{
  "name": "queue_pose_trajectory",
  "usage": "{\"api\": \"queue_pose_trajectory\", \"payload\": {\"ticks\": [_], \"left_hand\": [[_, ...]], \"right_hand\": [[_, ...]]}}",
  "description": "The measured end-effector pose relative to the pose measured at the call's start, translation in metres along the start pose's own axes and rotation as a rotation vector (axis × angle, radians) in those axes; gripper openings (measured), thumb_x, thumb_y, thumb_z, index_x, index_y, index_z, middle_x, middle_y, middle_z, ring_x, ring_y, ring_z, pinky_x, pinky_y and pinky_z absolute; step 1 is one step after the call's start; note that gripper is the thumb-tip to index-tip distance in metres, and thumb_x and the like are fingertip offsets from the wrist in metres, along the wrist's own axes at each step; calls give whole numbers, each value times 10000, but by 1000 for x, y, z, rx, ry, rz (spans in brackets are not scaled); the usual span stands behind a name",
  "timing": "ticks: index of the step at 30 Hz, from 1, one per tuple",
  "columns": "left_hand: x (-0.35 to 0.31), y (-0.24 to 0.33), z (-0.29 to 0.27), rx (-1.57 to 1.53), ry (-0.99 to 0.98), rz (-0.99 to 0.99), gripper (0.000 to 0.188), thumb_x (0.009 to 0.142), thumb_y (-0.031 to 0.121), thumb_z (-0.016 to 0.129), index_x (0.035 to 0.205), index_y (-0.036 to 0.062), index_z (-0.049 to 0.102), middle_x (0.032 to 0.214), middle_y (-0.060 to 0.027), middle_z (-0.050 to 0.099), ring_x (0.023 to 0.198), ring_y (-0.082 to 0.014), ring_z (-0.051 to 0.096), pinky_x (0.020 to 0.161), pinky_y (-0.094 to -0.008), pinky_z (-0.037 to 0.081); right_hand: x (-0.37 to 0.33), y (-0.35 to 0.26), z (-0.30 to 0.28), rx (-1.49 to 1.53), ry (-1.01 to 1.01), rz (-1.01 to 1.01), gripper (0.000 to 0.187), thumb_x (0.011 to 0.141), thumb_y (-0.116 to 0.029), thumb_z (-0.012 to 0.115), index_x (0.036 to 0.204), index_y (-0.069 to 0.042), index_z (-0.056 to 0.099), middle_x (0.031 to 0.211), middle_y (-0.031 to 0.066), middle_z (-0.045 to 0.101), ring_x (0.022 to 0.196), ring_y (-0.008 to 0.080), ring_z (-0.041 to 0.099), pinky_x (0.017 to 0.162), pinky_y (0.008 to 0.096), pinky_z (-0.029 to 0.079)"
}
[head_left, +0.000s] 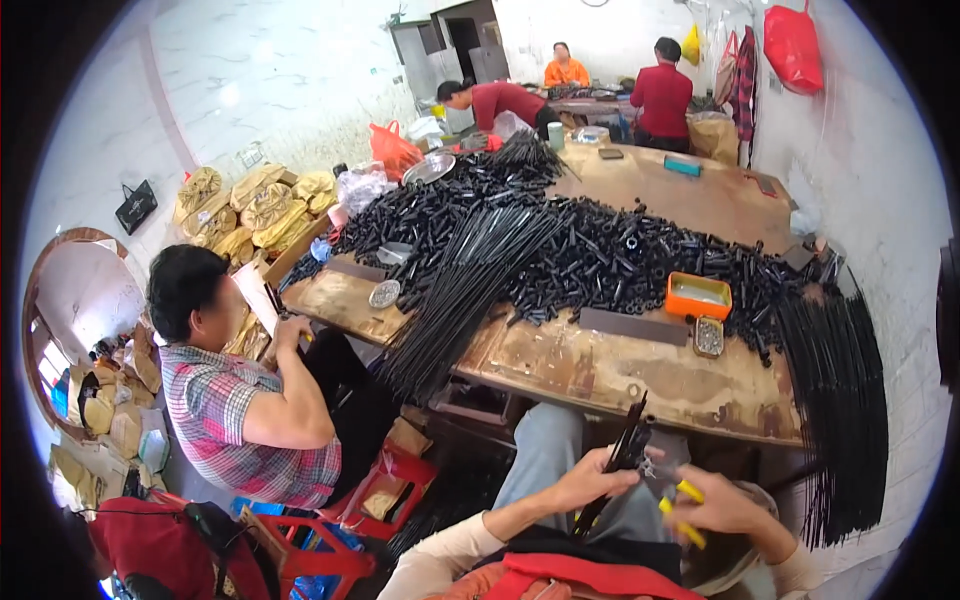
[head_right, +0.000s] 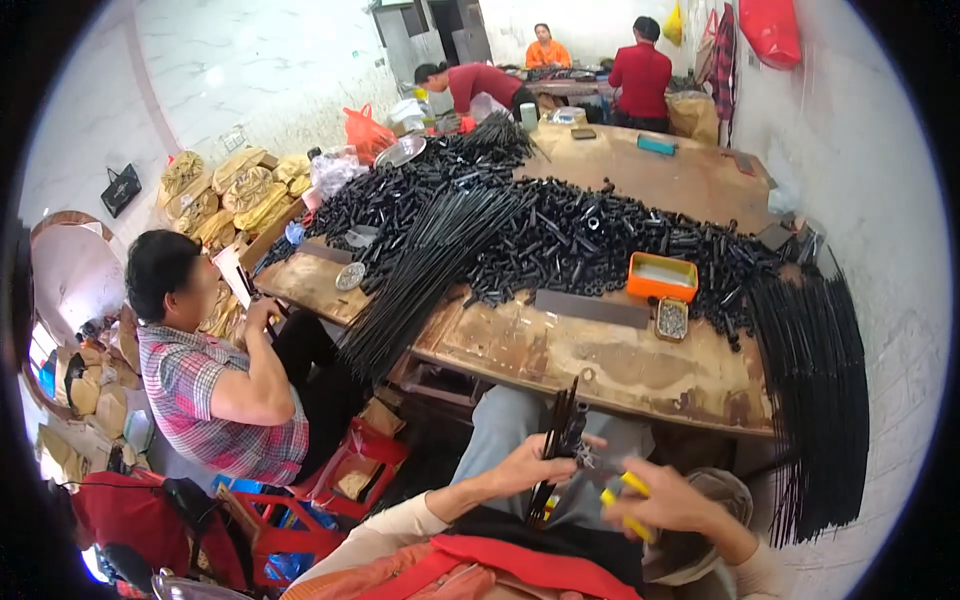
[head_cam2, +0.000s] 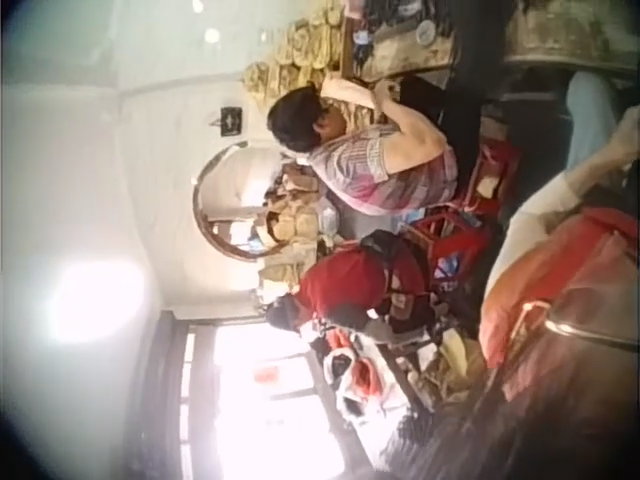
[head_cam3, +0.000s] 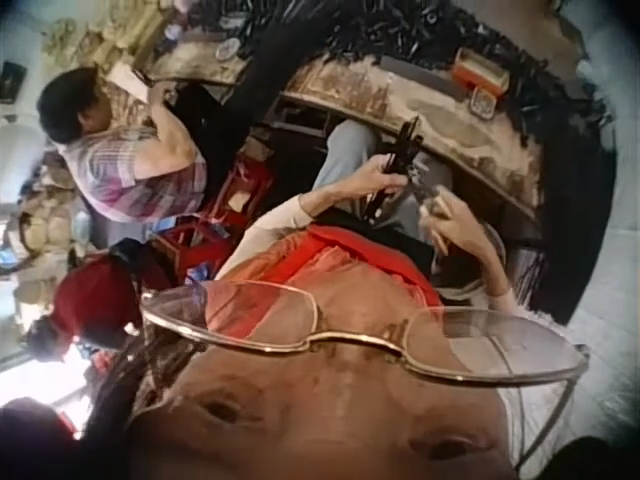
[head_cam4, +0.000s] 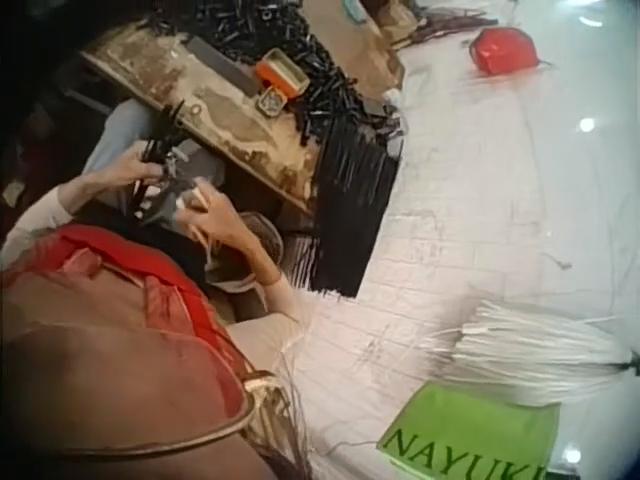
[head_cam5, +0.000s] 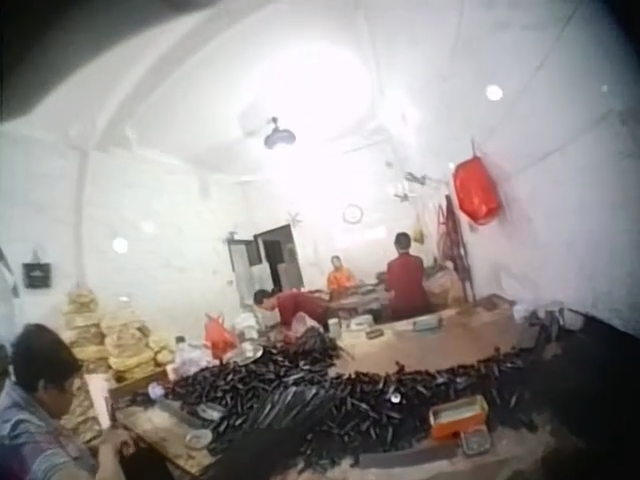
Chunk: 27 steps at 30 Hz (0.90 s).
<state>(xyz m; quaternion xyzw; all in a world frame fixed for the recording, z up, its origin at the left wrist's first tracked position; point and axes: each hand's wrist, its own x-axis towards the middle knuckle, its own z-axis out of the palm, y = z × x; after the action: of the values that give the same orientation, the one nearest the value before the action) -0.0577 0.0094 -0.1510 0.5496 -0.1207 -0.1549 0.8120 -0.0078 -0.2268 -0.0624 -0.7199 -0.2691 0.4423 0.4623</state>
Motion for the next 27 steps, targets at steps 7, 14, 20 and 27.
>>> {"api": "queue_pose_trajectory", "payload": {"ticks": [7, 14, 20, 27], "left_hand": [[15, 3, -3, -7, 96, 0, 421, 959, 187, 592, 1329, 7, 507, 672, 79, 398, 602, -30, 350, 542, -211, 287], [8, -1, -7, -5, -15, -25, 432, 962, 176, 579, 1361, 35, 495, 684, 74, 400, 605, -35, 357, 554, -204, 300], [9, 0, -1, -8, 51, 18, 424, 968, 194, 577, 1357, 43, 500, 693, 76, 407, 622, -27, 356, 564, -204, 309], [4, 3, -10, -65, 2, 21, 415, 973, 238, 581, 1332, 39, 517, 686, 73, 396, 614, -37, 349, 560, -203, 304]], "right_hand": [[9, 35, 2, -594, 398, -388, 357, 902, -143, 604, 1187, 47, 504, 989, 141, 594, 923, 277, 595, 795, 310, 471], [-3, 18, 0, -285, 176, -176, 369, 948, -172, 556, 1229, 42, 451, 750, 140, 592, 582, 263, 609, 576, 355, 508], [5, 32, 10, -590, 445, -418, 386, 869, -174, 652, 1173, 13, 505, 907, 143, 581, 777, 265, 624, 701, 370, 502], [5, 7, 3, -41, -5, -16, 375, 898, -169, 628, 1183, 26, 481, 682, 94, 588, 512, 203, 579, 486, 289, 455]]}}
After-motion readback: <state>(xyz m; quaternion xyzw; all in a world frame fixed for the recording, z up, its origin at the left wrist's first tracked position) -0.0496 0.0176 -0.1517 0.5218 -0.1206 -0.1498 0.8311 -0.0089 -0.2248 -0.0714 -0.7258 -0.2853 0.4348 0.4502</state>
